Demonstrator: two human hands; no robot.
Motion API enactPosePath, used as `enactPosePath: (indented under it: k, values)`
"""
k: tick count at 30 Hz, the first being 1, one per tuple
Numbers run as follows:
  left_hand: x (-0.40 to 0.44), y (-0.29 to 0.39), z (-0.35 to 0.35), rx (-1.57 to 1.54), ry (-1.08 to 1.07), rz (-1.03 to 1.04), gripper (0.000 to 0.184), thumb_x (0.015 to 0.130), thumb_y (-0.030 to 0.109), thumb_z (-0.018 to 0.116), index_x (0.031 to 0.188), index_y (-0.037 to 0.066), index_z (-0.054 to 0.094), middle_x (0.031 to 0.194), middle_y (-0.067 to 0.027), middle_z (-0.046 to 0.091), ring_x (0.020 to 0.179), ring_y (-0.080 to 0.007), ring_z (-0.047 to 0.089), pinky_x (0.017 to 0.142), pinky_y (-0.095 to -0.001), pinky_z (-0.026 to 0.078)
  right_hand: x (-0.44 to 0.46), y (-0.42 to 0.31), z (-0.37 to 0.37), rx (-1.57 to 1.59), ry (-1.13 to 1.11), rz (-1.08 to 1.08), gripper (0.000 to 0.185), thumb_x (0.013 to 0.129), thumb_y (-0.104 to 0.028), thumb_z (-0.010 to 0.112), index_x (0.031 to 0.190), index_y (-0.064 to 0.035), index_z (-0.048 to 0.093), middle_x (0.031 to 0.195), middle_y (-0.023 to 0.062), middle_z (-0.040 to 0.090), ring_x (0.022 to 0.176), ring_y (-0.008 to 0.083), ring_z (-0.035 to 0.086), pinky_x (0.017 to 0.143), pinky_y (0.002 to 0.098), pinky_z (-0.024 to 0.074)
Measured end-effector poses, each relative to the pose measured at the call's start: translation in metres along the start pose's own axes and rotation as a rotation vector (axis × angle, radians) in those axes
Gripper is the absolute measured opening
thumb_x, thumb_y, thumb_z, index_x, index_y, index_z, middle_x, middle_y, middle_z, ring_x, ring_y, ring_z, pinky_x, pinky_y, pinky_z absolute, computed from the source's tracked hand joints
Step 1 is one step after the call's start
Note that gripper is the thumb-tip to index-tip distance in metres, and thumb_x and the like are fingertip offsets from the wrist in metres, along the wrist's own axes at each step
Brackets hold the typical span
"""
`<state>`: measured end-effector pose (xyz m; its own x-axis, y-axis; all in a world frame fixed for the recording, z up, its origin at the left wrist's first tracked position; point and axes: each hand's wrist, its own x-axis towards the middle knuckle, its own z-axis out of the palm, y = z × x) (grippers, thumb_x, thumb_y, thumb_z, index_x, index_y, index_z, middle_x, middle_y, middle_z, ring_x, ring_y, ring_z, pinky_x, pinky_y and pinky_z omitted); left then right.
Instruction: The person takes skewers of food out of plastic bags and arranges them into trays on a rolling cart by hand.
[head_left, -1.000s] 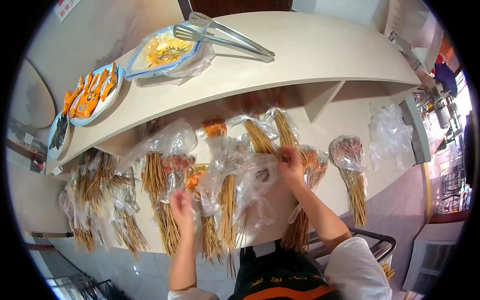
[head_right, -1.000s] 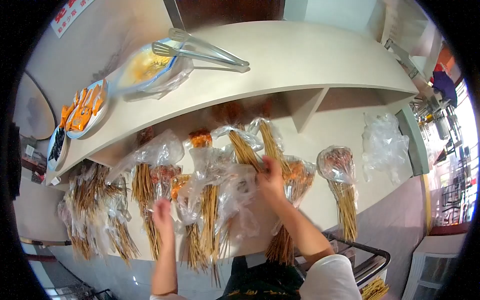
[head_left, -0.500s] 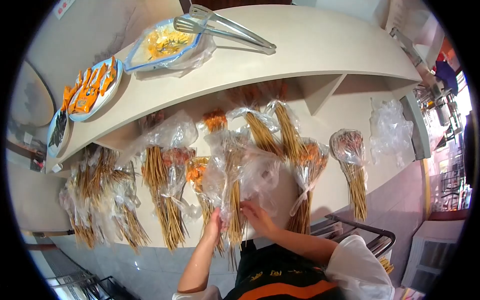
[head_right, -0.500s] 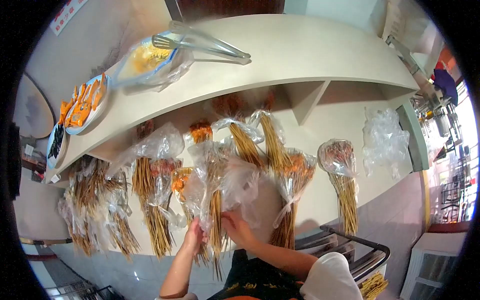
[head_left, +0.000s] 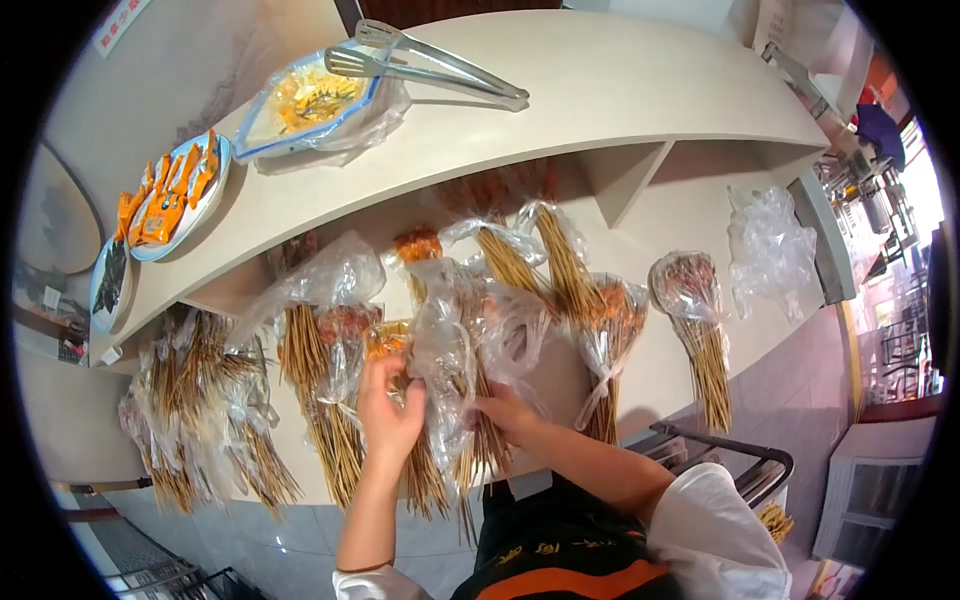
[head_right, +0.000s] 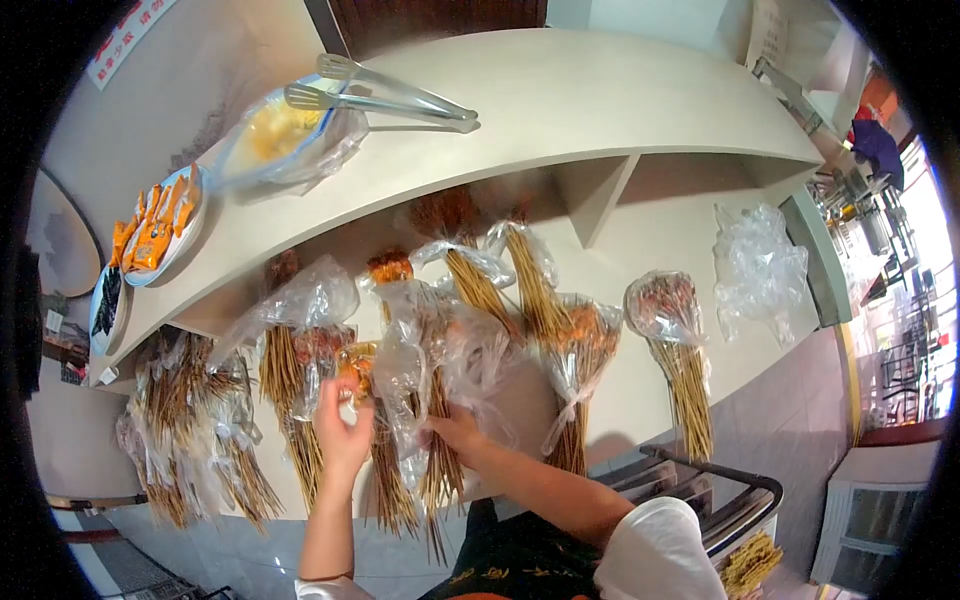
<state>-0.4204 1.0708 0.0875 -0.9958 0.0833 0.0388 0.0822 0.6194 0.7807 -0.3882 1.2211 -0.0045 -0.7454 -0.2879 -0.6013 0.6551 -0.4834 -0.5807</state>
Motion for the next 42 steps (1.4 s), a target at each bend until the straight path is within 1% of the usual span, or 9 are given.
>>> enactPosePath:
  k: [6, 10, 11, 16, 23, 27, 29, 34, 42]
  values:
    - [0.041, 0.004, 0.059, 0.670, -0.132, 0.420, 0.038, 0.066, -0.007, 0.054, 0.099, 0.007, 0.043, 0.103, -0.0137, 0.048, 0.095, -0.0280, 0.048, 0.074, -0.0333, 0.044, -0.011, -0.012, 0.009, -0.107, 0.148, -0.035, 0.025, 0.079, -0.010, 0.052, 0.099, -0.0003, 0.040, 0.064, 0.0071, 0.049, 0.048, 0.0156, 0.049, 0.046, 0.0295, 0.0428]
    - [0.093, -0.035, 0.031, -0.249, -0.183, 0.021, 0.021, 0.064, -0.014, 0.048, 0.081, 0.000, 0.048, 0.099, -0.0079, 0.048, 0.077, -0.0144, 0.047, 0.058, -0.0222, 0.041, 0.002, -0.007, -0.039, -0.625, 0.099, -0.091, 0.023, 0.084, -0.016, 0.048, 0.099, -0.0041, 0.036, 0.061, 0.0025, 0.040, 0.041, 0.0108, 0.038, 0.039, 0.0244, 0.0360]
    - [0.103, -0.039, 0.019, 0.083, -0.034, 0.371, 0.018, 0.062, -0.016, 0.046, 0.074, -0.004, 0.053, 0.094, -0.0073, 0.049, 0.070, -0.0106, 0.043, 0.053, -0.0185, 0.038, -0.007, -0.016, -0.039, -0.623, 0.098, -0.089, 0.023, 0.084, -0.016, 0.048, 0.099, -0.0041, 0.036, 0.061, 0.0025, 0.040, 0.041, 0.0108, 0.038, 0.039, 0.0244, 0.0360]
    - [0.119, -0.039, 0.000, 0.781, -0.009, 0.364, 0.047, 0.063, -0.006, 0.052, 0.106, 0.014, 0.057, 0.119, -0.0101, 0.045, 0.093, -0.0274, 0.049, 0.075, -0.0324, 0.046, -0.041, -0.055, -0.045, -0.347, -0.045, 0.071, 0.022, 0.086, -0.015, 0.045, 0.104, -0.0056, 0.036, 0.055, -0.0002, 0.034, 0.038, 0.0077, 0.032, 0.035, 0.0229, 0.0272]
    - [0.107, 0.042, 0.003, 0.547, -0.221, 0.353, 0.034, 0.061, -0.002, 0.057, 0.090, 0.014, 0.064, 0.134, -0.0053, 0.028, 0.115, -0.0274, 0.035, 0.090, -0.0521, 0.031, -0.070, -0.074, -0.060, -0.612, -0.193, 0.082, 0.020, 0.085, -0.020, 0.046, 0.094, -0.0022, 0.044, 0.057, 0.0013, 0.043, 0.041, 0.0089, 0.041, 0.037, 0.0231, 0.0329]
    - [0.121, 0.039, 0.003, 0.639, -0.316, 0.466, 0.015, 0.062, 0.007, 0.060, 0.077, 0.010, 0.061, 0.121, -0.0107, 0.045, 0.114, -0.0288, 0.038, 0.091, -0.0486, 0.030, -0.087, -0.078, -0.059, -0.790, -0.194, 0.023, 0.030, 0.085, -0.023, 0.046, 0.104, -0.0002, 0.043, 0.062, 0.0055, 0.048, 0.045, 0.0117, 0.047, 0.043, 0.0260, 0.0388]
    - [0.126, 0.042, -0.001, -0.033, -0.532, 0.445, 0.014, 0.065, 0.017, 0.061, 0.076, 0.008, 0.060, 0.114, -0.0131, 0.050, 0.108, -0.0306, 0.043, 0.090, -0.0428, 0.033, -0.100, -0.087, -0.052, -1.016, -0.184, -0.135, 0.037, 0.085, -0.025, 0.045, 0.110, 0.0013, 0.040, 0.068, 0.0100, 0.051, 0.053, 0.0167, 0.051, 0.052, 0.0298, 0.0423]
    - [0.107, 0.049, 0.018, 0.522, -0.456, 0.346, 0.025, 0.064, 0.019, 0.068, 0.082, 0.006, 0.056, 0.104, -0.0109, 0.055, 0.098, -0.0269, 0.051, 0.082, -0.0346, 0.041, -0.119, -0.095, -0.046, -1.108, -0.107, 0.003, 0.040, 0.084, -0.026, 0.046, 0.112, 0.0022, 0.038, 0.083, 0.0209, 0.055, 0.072, 0.0305, 0.056, 0.069, 0.0372, 0.0423]
    - [0.095, 0.034, 0.024, 0.375, -0.514, 0.228, 0.016, 0.067, 0.018, 0.065, 0.074, 0.007, 0.055, 0.083, -0.0065, 0.053, 0.079, -0.0235, 0.054, 0.068, -0.0326, 0.043, -0.131, -0.081, -0.061, -1.187, -0.093, -0.146, 0.040, 0.084, -0.026, 0.047, 0.111, 0.0023, 0.038, 0.083, 0.0259, 0.054, 0.076, 0.0367, 0.056, 0.068, 0.0404, 0.0421]
